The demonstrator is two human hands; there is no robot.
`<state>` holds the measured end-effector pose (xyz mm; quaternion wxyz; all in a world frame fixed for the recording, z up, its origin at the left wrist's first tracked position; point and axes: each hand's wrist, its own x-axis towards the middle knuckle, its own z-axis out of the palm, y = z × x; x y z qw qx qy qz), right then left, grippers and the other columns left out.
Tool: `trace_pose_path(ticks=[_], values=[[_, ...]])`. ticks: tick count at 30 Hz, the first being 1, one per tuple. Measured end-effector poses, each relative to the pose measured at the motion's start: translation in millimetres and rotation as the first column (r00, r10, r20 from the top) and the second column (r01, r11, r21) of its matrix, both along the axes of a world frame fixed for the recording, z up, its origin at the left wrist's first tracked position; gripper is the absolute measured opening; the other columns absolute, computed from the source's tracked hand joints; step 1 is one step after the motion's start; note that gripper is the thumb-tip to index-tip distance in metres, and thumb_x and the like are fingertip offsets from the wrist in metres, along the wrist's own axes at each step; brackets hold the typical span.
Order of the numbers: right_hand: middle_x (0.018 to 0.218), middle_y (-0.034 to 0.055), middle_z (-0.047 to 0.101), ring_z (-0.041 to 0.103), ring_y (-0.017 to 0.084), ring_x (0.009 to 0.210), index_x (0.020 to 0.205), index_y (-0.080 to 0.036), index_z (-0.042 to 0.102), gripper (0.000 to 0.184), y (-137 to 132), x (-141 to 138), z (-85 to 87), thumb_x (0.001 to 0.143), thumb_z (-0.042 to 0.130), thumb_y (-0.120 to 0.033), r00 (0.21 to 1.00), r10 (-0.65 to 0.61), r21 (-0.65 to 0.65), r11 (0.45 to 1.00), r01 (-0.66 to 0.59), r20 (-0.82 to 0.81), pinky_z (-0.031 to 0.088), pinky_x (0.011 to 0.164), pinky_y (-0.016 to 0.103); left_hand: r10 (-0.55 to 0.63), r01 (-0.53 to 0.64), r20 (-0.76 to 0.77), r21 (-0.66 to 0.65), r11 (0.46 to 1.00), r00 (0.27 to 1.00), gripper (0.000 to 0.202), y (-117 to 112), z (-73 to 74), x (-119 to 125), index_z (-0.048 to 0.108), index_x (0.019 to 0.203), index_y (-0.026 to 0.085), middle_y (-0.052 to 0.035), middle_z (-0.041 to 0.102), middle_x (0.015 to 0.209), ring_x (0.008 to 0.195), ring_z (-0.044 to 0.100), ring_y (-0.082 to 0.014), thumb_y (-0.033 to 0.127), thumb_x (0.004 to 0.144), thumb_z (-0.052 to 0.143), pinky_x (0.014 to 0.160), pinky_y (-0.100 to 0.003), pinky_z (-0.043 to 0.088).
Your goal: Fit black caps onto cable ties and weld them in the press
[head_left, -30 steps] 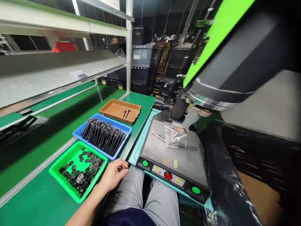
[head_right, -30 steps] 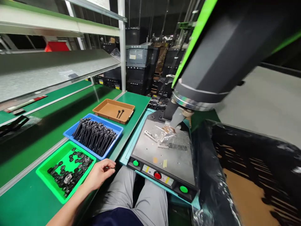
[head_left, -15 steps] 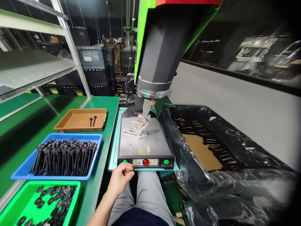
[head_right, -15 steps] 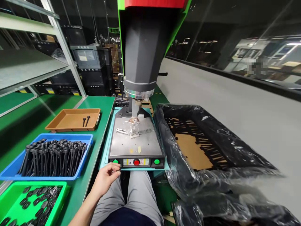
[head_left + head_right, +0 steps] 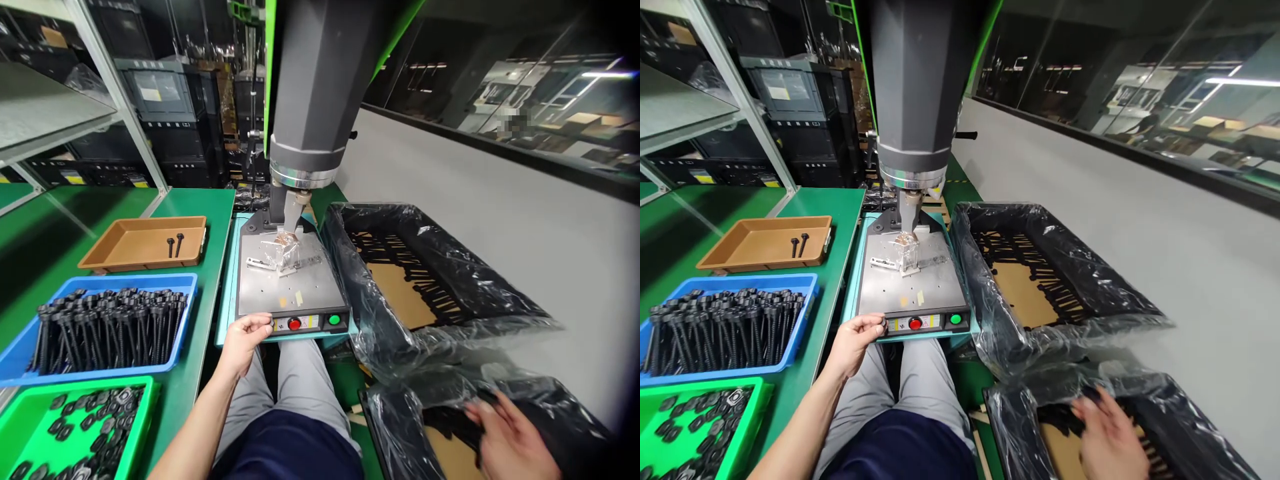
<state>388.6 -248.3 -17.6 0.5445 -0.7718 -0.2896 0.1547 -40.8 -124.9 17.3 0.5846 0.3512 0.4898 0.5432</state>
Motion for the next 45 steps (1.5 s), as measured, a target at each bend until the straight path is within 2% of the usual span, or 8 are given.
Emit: trace_pose_path(ticks=[3, 8, 13, 21, 27, 31, 41, 45], values=[[0.084, 0.0107, 0.068, 0.067, 0.028, 0.075, 0.113, -0.020, 0.060, 0.060, 35.8, -78.9, 27.0, 0.064, 0.075, -0.052, 0.941, 0.293, 0.047, 0.956, -0.289, -0.168, 0.054, 0.077, 0.044, -0.012, 0.013, 0.078, -0.007, 1.000, 0.997, 0.032, -0.2, 5.3, 9.3, 0.071, 0.083, 0.015, -0.0118, 0.071, 0.106, 0.081, 0.068, -0.0190, 0.031, 0.058, 0.083, 0.079, -0.037, 0.054], [0.084, 0.0056, 0.067, 0.064, 0.021, 0.078, 0.096, -0.022, 0.064, 0.031, 85.8, -210.8, 41.8, 0.071, 0.073, -0.038, 0.592, 0.769, 0.235, 0.638, -0.734, -0.241, 0.054, 0.075, 0.035, -0.045, 0.043, 0.042, 0.047, 0.998, 0.998, 0.029, -10.0, 17.8, 20.7, 0.072, 0.087, 0.016, -0.0107, 0.073, 0.104, 0.090, 0.068, -0.0215, 0.028, 0.062, 0.081, 0.087, -0.039, 0.052], [0.077, 0.0007, 0.063, 0.060, 0.016, 0.070, 0.098, -0.022, 0.064, 0.021, 102.2, -256.9, 46.2, 0.079, 0.067, -0.030, 0.385, 0.896, 0.345, 0.441, -0.829, -0.220, 0.051, 0.066, 0.029, -0.020, 0.019, 0.011, 0.113, 0.993, 1.000, 0.022, -20.1, 21.9, 18.4, 0.072, 0.083, 0.017, -0.0099, 0.073, 0.102, 0.100, 0.066, -0.0246, 0.026, 0.064, 0.079, 0.095, -0.041, 0.048], [0.072, 0.0005, 0.063, 0.061, 0.015, 0.064, 0.099, -0.020, 0.063, 0.025, 108.6, -263.3, 51.4, 0.078, 0.068, -0.033, 0.267, 0.885, 0.417, 0.422, -0.805, -0.381, 0.048, 0.053, 0.026, -0.023, 0.039, -0.086, 0.189, 0.981, 0.996, 0.015, -19.6, 22.7, 9.7, 0.073, 0.083, 0.017, -0.0092, 0.072, 0.102, 0.098, 0.066, -0.0230, 0.023, 0.070, 0.076, 0.092, -0.039, 0.050], [0.088, 0.0039, 0.063, 0.058, 0.015, 0.072, 0.100, -0.022, 0.068, 0.020, 114.0, -258.9, 45.7, 0.080, 0.064, -0.022, 0.447, 0.894, 0.375, 0.423, -0.825, -0.025, 0.051, 0.063, 0.027, -0.126, 0.244, -0.361, 0.301, 0.922, 0.924, 0.012, -11.6, 34.2, 1.4, 0.074, 0.088, 0.019, -0.0101, 0.071, 0.105, 0.100, 0.065, -0.0227, 0.025, 0.079, 0.068, 0.092, -0.040, 0.050], [0.089, 0.0043, 0.063, 0.058, 0.015, 0.074, 0.100, -0.022, 0.067, 0.019, 118.2, -256.3, 43.3, 0.081, 0.064, -0.023, 0.443, 0.895, 0.377, 0.426, -0.822, -0.046, 0.051, 0.064, 0.027, -0.116, 0.318, -0.491, 0.350, 0.881, 0.863, 0.017, -8.8, 33.4, 1.6, 0.073, 0.097, 0.022, -0.0098, 0.068, 0.111, 0.103, 0.064, -0.0218, 0.023, 0.083, 0.063, 0.092, -0.039, 0.050], [0.084, 0.0030, 0.065, 0.059, 0.013, 0.067, 0.116, -0.020, 0.060, 0.035, 138.1, -250.9, 35.0, 0.085, 0.064, -0.037, 0.146, 0.915, 0.537, 0.345, -0.770, -0.377, 0.049, 0.062, 0.026, 0.004, 0.322, -0.642, 0.390, 0.863, 0.767, 0.022, 7.4, 21.7, 19.7, 0.069, 0.105, 0.024, -0.0107, 0.059, 0.124, 0.116, 0.056, -0.0240, 0.026, 0.085, 0.060, 0.099, -0.042, 0.045], [0.079, 0.0022, 0.063, 0.057, 0.012, 0.064, 0.100, -0.018, 0.064, 0.028, 152.9, -246.0, 23.4, 0.081, 0.069, -0.039, 0.048, 0.851, 0.581, 0.397, -0.711, -0.523, 0.045, 0.056, 0.023, -0.072, 0.361, -0.637, 0.337, 0.870, 0.768, 0.024, 18.2, 13.0, 26.3, 0.069, 0.106, 0.024, -0.0109, 0.057, 0.126, 0.118, 0.054, -0.0248, 0.026, 0.084, 0.060, 0.101, -0.043, 0.042]])
